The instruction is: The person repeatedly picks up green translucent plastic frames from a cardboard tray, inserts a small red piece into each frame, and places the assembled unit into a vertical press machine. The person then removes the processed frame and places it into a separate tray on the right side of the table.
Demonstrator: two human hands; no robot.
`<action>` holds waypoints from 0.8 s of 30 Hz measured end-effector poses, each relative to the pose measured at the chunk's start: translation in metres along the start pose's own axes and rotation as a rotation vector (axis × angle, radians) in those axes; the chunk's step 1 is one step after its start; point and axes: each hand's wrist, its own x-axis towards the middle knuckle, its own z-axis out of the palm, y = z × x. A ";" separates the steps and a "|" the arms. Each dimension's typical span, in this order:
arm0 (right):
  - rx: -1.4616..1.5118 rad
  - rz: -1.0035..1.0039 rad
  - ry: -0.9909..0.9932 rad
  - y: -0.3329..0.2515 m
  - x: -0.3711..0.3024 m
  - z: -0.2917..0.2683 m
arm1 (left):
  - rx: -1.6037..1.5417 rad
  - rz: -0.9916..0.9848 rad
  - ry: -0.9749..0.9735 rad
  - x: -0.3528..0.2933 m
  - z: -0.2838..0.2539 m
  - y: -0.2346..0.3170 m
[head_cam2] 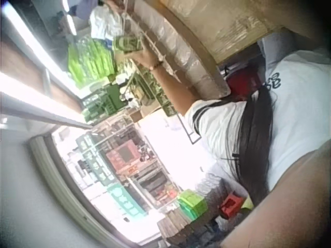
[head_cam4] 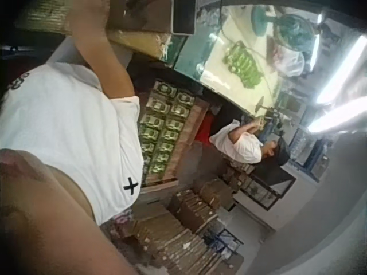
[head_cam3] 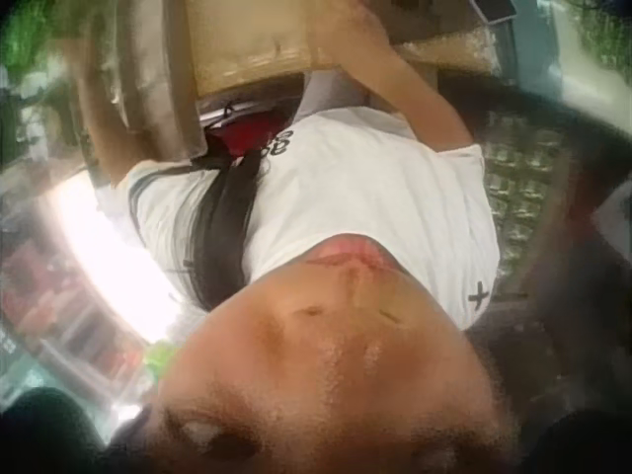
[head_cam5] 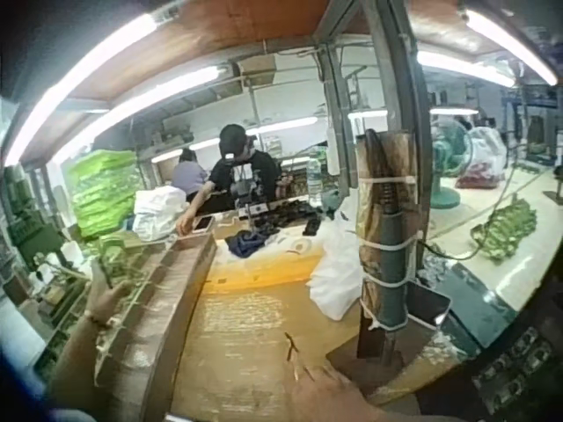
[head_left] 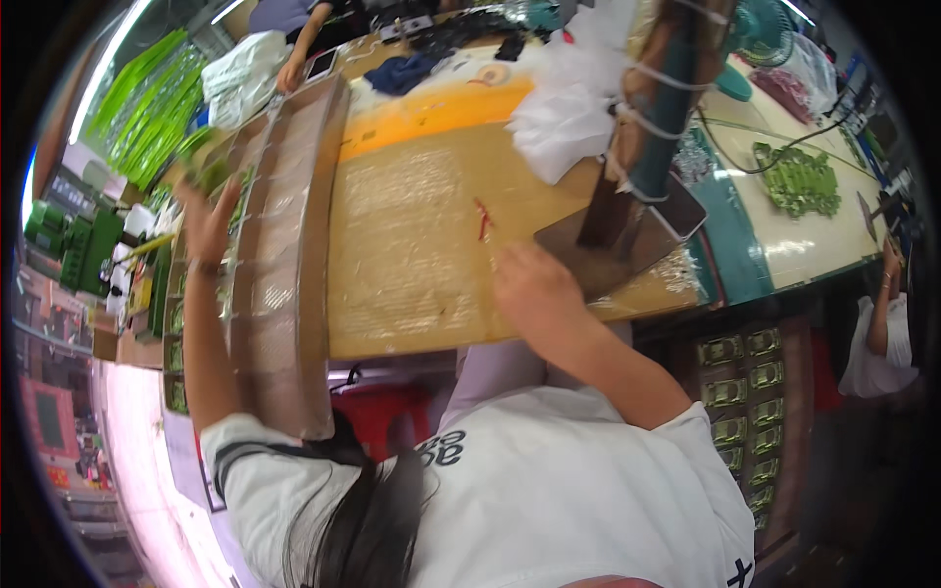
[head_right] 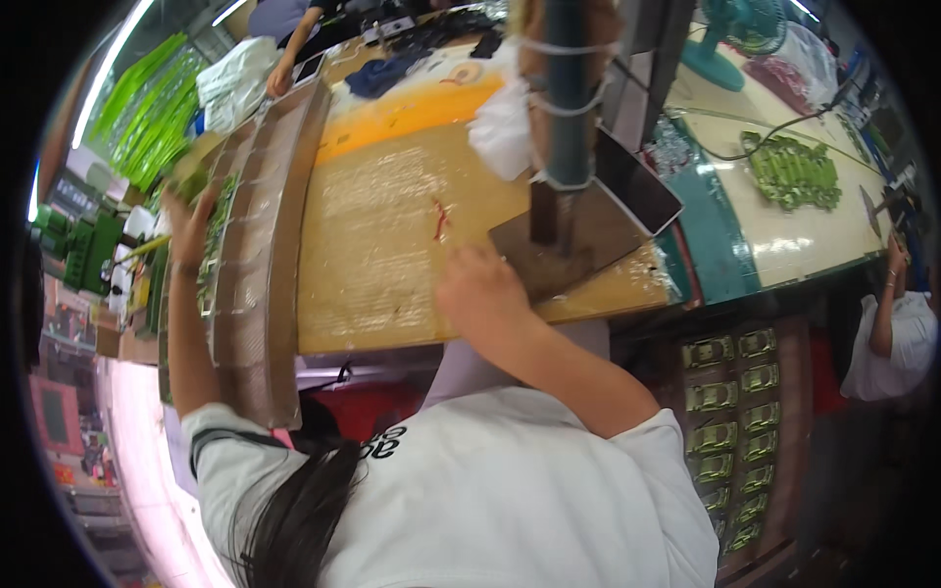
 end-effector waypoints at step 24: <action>0.280 -0.081 0.280 0.010 -0.037 -0.024 | -1.936 -0.617 -0.740 -0.190 0.030 0.264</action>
